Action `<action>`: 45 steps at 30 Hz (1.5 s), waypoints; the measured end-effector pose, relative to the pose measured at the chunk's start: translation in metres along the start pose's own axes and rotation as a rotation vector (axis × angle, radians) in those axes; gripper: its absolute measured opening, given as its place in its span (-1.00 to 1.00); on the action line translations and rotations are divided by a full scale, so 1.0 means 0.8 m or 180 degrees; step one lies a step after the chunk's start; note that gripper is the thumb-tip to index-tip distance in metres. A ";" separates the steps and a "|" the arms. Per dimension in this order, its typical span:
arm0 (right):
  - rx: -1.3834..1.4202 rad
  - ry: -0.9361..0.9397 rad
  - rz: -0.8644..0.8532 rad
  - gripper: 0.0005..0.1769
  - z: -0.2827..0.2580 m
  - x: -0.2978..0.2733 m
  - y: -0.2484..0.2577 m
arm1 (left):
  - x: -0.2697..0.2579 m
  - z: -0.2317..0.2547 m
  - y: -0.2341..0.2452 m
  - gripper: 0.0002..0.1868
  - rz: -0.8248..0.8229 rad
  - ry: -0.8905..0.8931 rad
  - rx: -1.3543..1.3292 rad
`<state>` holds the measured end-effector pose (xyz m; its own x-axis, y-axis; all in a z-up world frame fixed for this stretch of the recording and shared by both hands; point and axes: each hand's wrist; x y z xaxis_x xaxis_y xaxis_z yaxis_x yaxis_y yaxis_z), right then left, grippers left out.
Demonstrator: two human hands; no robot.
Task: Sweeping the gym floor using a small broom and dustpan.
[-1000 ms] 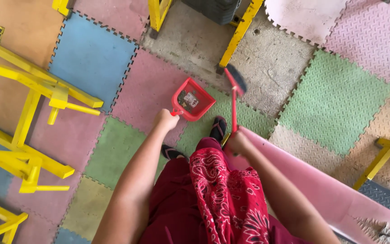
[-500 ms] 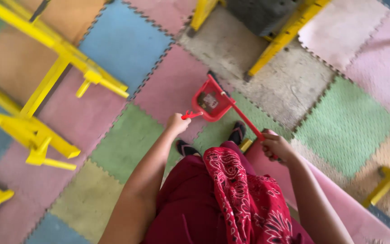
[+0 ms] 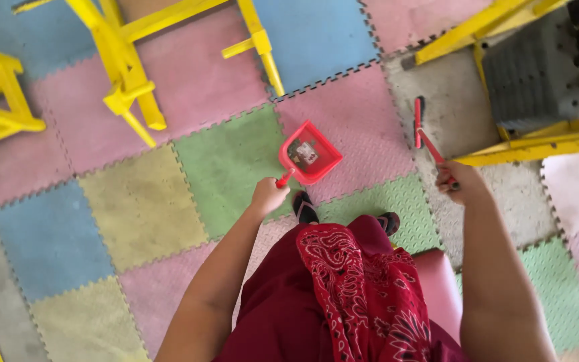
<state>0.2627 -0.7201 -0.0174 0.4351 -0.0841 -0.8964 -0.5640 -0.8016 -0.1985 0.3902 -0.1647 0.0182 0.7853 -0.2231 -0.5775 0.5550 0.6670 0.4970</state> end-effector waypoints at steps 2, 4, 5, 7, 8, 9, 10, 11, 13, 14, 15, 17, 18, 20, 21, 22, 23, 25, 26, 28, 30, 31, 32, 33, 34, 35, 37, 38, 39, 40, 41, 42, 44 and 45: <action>-0.0336 0.0005 0.0147 -0.76 0.016 0.027 -0.061 | -0.005 -0.016 0.007 -0.64 0.0159 0.0130 0.0024; -0.0661 0.0053 0.0300 -0.82 0.050 0.047 -0.123 | -0.005 -0.027 0.010 -0.63 0.0304 0.0235 0.0049; -0.1360 0.0062 0.0251 -0.80 0.073 0.056 -0.156 | -0.002 -0.029 0.012 -0.61 0.0401 0.0337 0.0089; -0.2142 0.0058 0.0166 -0.77 0.126 0.063 -0.215 | 0.002 -0.027 0.015 -0.59 0.0534 0.0498 0.0071; -0.2613 0.0244 -0.0058 -0.86 0.158 0.063 -0.239 | 0.002 -0.025 0.016 -0.57 0.0568 0.0630 0.0058; -0.3071 0.0443 -0.0296 -0.87 0.188 0.063 -0.263 | 0.005 -0.021 0.018 -0.55 0.0606 0.0751 0.0049; -0.3144 0.0438 -0.0334 -0.87 0.189 0.046 -0.276 | 0.007 -0.023 0.017 -0.55 0.0648 0.0797 -0.0005; -0.3176 0.0490 -0.0438 -0.83 0.189 0.030 -0.289 | 0.010 -0.023 0.017 -0.53 0.0685 0.0872 0.0024; -0.3277 0.0547 -0.0581 -0.73 0.166 -0.005 -0.305 | 0.014 -0.019 0.023 -0.51 0.0767 0.0983 -0.0001; -0.3388 0.0414 -0.0681 -0.66 0.144 -0.024 -0.309 | 0.014 -0.015 0.030 -0.49 0.0772 0.1020 0.0003; -0.3521 0.0252 -0.0785 -0.58 0.124 -0.047 -0.308 | 0.008 -0.012 0.030 -0.47 0.0769 0.1085 -0.0013; -0.3983 0.0756 -0.1060 -0.56 0.093 -0.061 -0.289 | -0.012 -0.025 0.024 -0.45 0.0868 0.1206 -0.0243; -0.4324 0.1296 -0.1311 -0.53 0.075 -0.065 -0.283 | -0.021 -0.031 0.024 -0.42 0.0929 0.1262 -0.0399; -0.4488 0.1519 -0.1452 -0.42 0.060 -0.059 -0.265 | -0.028 -0.059 0.014 -0.46 0.1177 0.1285 -0.0763; -0.4579 0.1664 -0.1542 -0.28 0.056 -0.058 -0.252 | -0.039 -0.075 0.002 -0.49 0.1323 0.1308 -0.1067; -0.4659 0.1679 -0.1630 -0.28 0.045 -0.053 -0.252 | -0.051 -0.075 0.001 -0.49 0.1406 0.1356 -0.1135; -0.3421 0.0628 -0.1747 -0.30 0.038 -0.051 -0.250 | -0.066 -0.076 -0.003 -0.55 0.1555 0.1421 -0.1363; -0.2243 -0.0397 -0.1840 -0.27 0.016 -0.061 -0.268 | -0.090 -0.075 -0.008 -0.61 0.1800 0.1512 -0.1639; -0.2799 0.0039 -0.1876 -0.28 0.001 -0.074 -0.288 | -0.099 -0.073 -0.009 -0.63 0.1968 0.1606 -0.1858; -0.3385 0.0492 -0.1958 -0.27 -0.022 -0.090 -0.317 | -0.113 -0.073 -0.015 -0.65 0.2183 0.1724 -0.2115; -0.4295 0.0717 -0.2131 -0.18 -0.040 -0.090 -0.343 | -0.117 -0.077 -0.023 -0.65 0.2560 0.1812 -0.2636; -0.4347 0.0726 -0.2177 -0.18 -0.043 -0.078 -0.352 | -0.117 -0.078 -0.021 -0.65 0.2617 0.1826 -0.2676; -0.4383 0.0879 -0.2166 -0.23 -0.047 -0.067 -0.362 | -0.117 -0.079 -0.017 -0.65 0.2755 0.1822 -0.2814; -0.4408 0.1017 -0.2139 -0.27 -0.049 -0.057 -0.369 | -0.117 -0.080 -0.015 -0.66 0.2869 0.1826 -0.2948; -0.4452 0.1010 -0.2168 -0.27 -0.056 -0.068 -0.388 | -0.122 -0.074 -0.011 -0.66 0.2901 0.1848 -0.2983; -0.4616 0.0869 -0.1983 -0.27 -0.062 -0.078 -0.412 | -0.123 -0.070 0.000 -0.66 0.2950 0.1835 -0.2972; -0.4800 0.0750 -0.1813 -0.26 -0.069 -0.086 -0.453 | -0.123 -0.068 0.023 -0.66 0.3028 0.1812 -0.2981; -0.4803 0.0708 -0.1783 -0.27 -0.069 -0.083 -0.470 | -0.121 -0.071 0.035 -0.65 0.3040 0.1824 -0.2887; -0.4793 0.0662 -0.1745 -0.28 -0.067 -0.080 -0.488 | -0.118 -0.075 0.049 -0.64 0.3039 0.1834 -0.2782; -0.4801 0.0680 -0.1753 -0.28 -0.066 -0.070 -0.503 | -0.109 -0.082 0.064 -0.64 0.3056 0.1823 -0.2790; -0.4802 0.0676 -0.1727 -0.30 -0.060 -0.062 -0.518 | -0.103 -0.090 0.080 -0.62 0.3044 0.1835 -0.2684; -0.4802 0.0673 -0.1701 -0.31 -0.054 -0.054 -0.533 | -0.097 -0.099 0.097 -0.60 0.3031 0.1847 -0.2577; -0.4659 0.0741 -0.1758 -0.33 -0.039 -0.022 -0.555 | -0.076 -0.130 0.127 -0.59 0.2990 0.1825 -0.2437; -0.4539 0.0819 -0.1812 -0.36 -0.033 -0.007 -0.569 | -0.063 -0.145 0.145 -0.58 0.2957 0.1800 -0.2322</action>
<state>0.5356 -0.3703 0.0885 0.5407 0.4396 -0.7173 0.7557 -0.6284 0.1846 0.3837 0.0063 0.0300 0.4701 0.7341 -0.4900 -0.5435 0.6782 0.4946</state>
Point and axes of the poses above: each hand's wrist, its own x-axis towards the middle knuckle, its own y-axis out of the back of the hand, z = x × y, and after that the axes turned 7 degrees about -x, right-handed
